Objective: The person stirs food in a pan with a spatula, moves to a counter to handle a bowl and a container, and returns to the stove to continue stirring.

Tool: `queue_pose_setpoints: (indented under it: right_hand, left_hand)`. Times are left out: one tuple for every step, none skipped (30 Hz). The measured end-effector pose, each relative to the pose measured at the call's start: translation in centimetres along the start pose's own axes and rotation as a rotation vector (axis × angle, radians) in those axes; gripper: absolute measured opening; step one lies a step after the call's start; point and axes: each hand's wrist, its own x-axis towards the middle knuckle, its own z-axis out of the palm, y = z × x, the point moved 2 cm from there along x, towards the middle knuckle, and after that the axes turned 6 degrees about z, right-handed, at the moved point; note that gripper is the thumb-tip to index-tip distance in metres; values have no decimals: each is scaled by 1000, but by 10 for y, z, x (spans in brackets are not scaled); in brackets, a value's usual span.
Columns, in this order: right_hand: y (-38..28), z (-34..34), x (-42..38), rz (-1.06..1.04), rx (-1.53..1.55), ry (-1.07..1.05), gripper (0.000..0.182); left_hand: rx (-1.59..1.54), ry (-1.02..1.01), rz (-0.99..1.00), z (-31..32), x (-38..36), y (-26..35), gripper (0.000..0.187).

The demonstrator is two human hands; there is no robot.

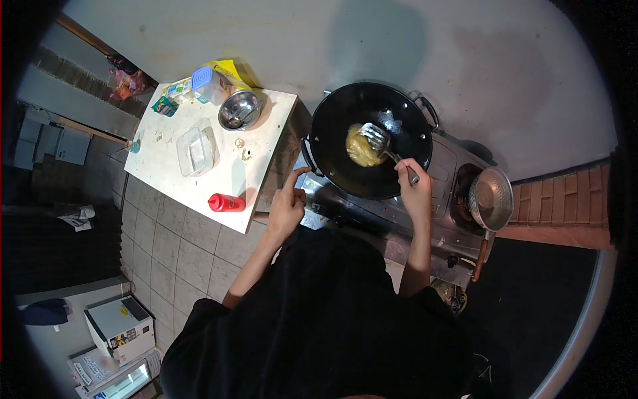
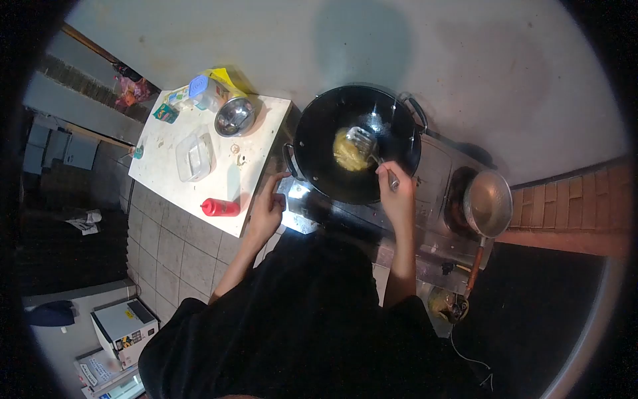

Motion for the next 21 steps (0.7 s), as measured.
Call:
queue_pose_setpoints:
  right_hand:
    - [0,0,-3,5,0,1,12]
    - [-2,0,-6,-35,31,12,11]
    - [-4,-1,-8,-76,63,23,12]
    - [-6,-4,-9,-73,62,22,12]
    - [-10,-8,-9,-46,30,20,13]
    - [-14,-12,-10,-20,-2,16,16]
    - [-18,-15,-8,-20,-1,15,16]
    - [-22,-20,-4,-83,-62,45,18]
    - [-26,-25,0,-147,-123,75,20]
    - [-32,-30,7,-177,-136,102,23]
    - [-41,-39,14,-113,-179,102,26]
    - [-47,-46,24,-90,-228,105,29]
    - [-51,-51,33,-66,-279,108,32]
    - [-55,-55,41,-63,-281,110,32]
    - [-61,-58,50,-104,-300,86,34]
    - [-66,-60,58,-149,-317,63,36]
    - [-70,-61,65,-154,-316,68,36]
    - [-73,-61,72,-127,-365,53,36]
    - [-77,-61,79,-99,-413,38,36]
    - [-84,-63,85,-88,-402,-32,34]
    - [-87,-64,93,-92,-395,-27,34]
  left_hand:
    - [8,-5,-13,0,0,1,76]
    - [7,-10,-15,0,0,2,76]
    - [17,-17,-5,0,-1,2,76]
    - [27,-22,5,1,-1,2,76]
    - [28,-23,4,1,-1,1,76]
    - [33,-22,7,1,-2,0,75]
    - [39,-20,12,1,-2,0,75]
    - [41,-19,10,1,-2,0,75]
    - [41,-22,2,1,-3,1,74]
    - [41,-25,-6,0,-3,2,73]
    - [43,-24,-8,-1,-3,3,73]
    - [46,-17,-2,-2,-4,6,72]
    - [47,-13,4,-2,-6,7,72]
    - [45,-17,4,-1,-8,5,72]
    - [55,-16,6,0,-9,4,71]
    - [67,-14,10,0,-9,3,71]
    - [67,-12,17,1,-9,4,71]
    - [62,-16,18,1,-10,4,71]
    - [59,-20,17,1,-11,5,71]
    - [65,-18,22,2,-13,6,71]
    - [51,-20,18,2,-13,8,71]
